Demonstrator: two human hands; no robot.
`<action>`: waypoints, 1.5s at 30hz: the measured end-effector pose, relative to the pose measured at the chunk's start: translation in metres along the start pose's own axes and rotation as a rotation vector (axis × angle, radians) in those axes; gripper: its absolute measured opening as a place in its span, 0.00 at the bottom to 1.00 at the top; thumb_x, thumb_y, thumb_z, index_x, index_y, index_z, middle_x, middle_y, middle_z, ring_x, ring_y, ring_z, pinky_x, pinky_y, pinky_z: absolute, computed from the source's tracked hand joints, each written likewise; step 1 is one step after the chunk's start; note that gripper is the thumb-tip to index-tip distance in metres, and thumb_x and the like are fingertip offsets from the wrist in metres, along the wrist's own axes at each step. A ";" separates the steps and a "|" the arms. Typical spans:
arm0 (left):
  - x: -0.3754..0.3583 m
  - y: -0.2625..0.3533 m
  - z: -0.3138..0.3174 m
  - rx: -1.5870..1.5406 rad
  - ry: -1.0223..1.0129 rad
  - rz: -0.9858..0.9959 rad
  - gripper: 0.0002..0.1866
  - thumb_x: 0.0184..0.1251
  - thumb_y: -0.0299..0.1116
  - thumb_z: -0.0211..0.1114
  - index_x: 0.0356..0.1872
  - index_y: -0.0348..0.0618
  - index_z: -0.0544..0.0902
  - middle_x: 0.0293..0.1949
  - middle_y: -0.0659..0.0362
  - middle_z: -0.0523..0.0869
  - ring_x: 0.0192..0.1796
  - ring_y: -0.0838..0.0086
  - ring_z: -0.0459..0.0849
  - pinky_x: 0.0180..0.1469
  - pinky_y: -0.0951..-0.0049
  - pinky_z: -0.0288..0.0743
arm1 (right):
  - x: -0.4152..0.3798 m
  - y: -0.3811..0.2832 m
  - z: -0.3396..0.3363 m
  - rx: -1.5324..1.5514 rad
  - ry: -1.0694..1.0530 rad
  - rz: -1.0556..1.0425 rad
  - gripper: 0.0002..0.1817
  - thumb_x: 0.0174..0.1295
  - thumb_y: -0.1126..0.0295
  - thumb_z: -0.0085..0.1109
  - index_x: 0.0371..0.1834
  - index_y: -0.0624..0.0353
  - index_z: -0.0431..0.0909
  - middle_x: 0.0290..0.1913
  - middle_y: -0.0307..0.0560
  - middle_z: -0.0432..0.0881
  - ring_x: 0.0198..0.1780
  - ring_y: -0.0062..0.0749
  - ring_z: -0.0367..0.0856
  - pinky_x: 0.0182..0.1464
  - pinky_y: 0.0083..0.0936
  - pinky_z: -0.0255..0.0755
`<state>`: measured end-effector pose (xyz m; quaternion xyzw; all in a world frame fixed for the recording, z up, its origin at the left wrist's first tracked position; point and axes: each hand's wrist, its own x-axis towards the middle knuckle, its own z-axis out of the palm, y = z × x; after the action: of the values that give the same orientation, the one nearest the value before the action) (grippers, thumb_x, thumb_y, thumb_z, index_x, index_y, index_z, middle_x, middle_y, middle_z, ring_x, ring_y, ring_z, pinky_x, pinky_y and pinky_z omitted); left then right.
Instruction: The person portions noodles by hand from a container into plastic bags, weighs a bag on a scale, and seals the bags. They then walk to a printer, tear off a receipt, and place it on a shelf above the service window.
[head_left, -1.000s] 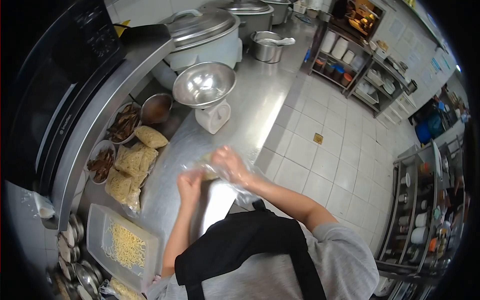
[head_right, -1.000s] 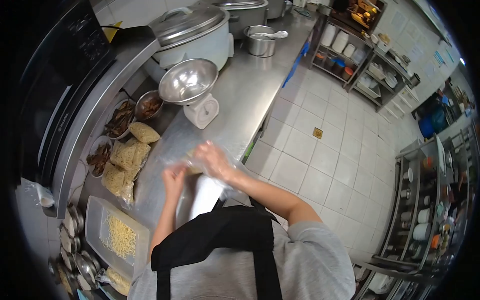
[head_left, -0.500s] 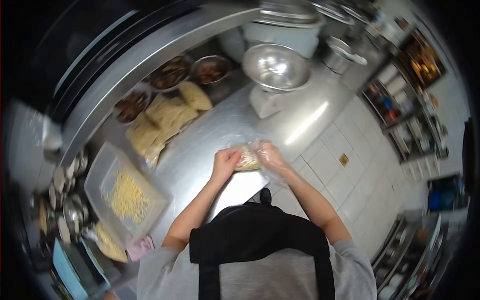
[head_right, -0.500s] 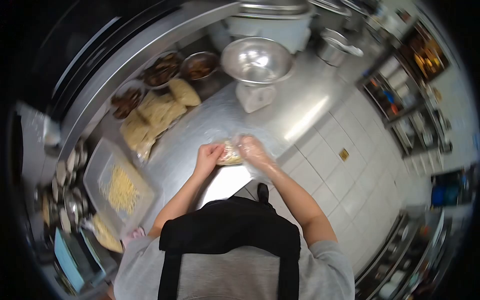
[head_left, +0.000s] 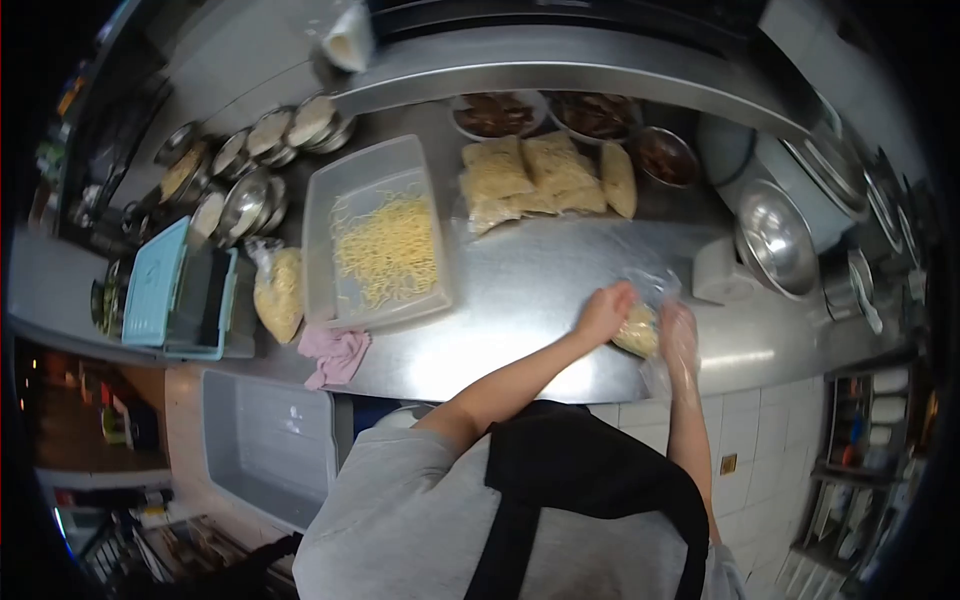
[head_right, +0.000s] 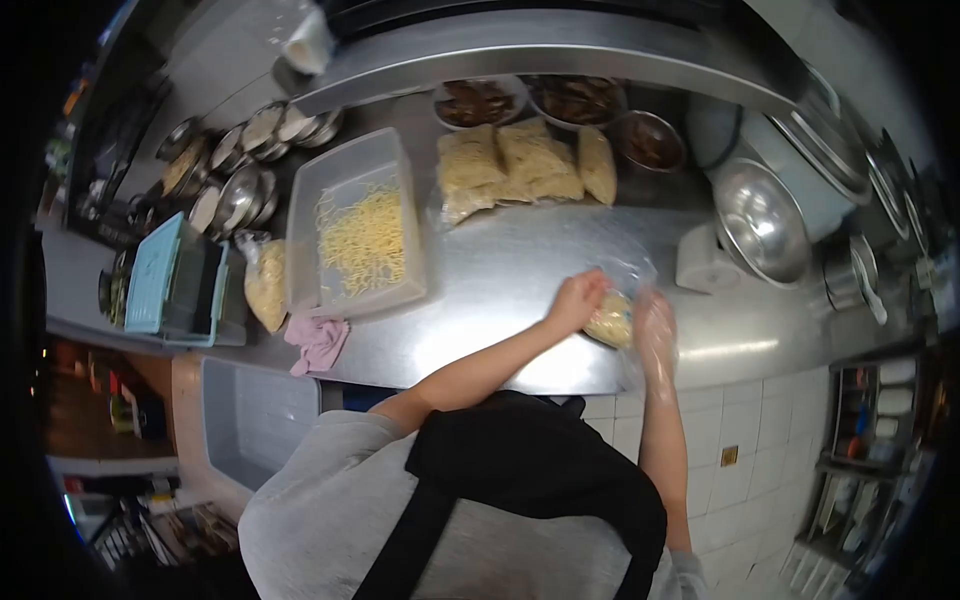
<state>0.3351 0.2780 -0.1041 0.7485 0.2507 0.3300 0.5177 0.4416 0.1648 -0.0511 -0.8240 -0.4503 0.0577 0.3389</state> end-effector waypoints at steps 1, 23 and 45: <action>0.002 -0.002 0.002 -0.018 0.031 -0.029 0.06 0.60 0.28 0.57 0.37 0.41 0.76 0.16 0.58 0.78 0.17 0.71 0.77 0.22 0.70 0.69 | 0.004 0.013 0.010 -0.112 -0.026 0.039 0.19 0.64 0.63 0.39 0.29 0.67 0.76 0.30 0.63 0.77 0.35 0.58 0.76 0.38 0.46 0.69; -0.057 0.083 -0.044 -0.600 -0.251 -0.346 0.30 0.50 0.28 0.67 0.56 0.41 0.67 0.49 0.54 0.77 0.52 0.65 0.77 0.48 0.65 0.74 | 0.003 0.003 -0.024 1.001 -0.248 0.280 0.23 0.56 0.57 0.56 0.51 0.58 0.71 0.48 0.50 0.76 0.51 0.39 0.74 0.52 0.32 0.68; -0.189 0.102 -0.314 -0.179 0.656 -0.276 0.23 0.55 0.26 0.61 0.55 0.39 0.72 0.52 0.58 0.76 0.48 0.75 0.76 0.49 0.74 0.70 | 0.309 -0.016 0.085 -0.348 0.072 -0.305 0.20 0.54 0.53 0.54 0.45 0.55 0.77 0.45 0.53 0.79 0.47 0.42 0.78 0.49 0.34 0.68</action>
<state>-0.0219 0.2998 0.0245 0.5139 0.4720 0.5001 0.5129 0.5775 0.4550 -0.0413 -0.7941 -0.5602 -0.1021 0.2127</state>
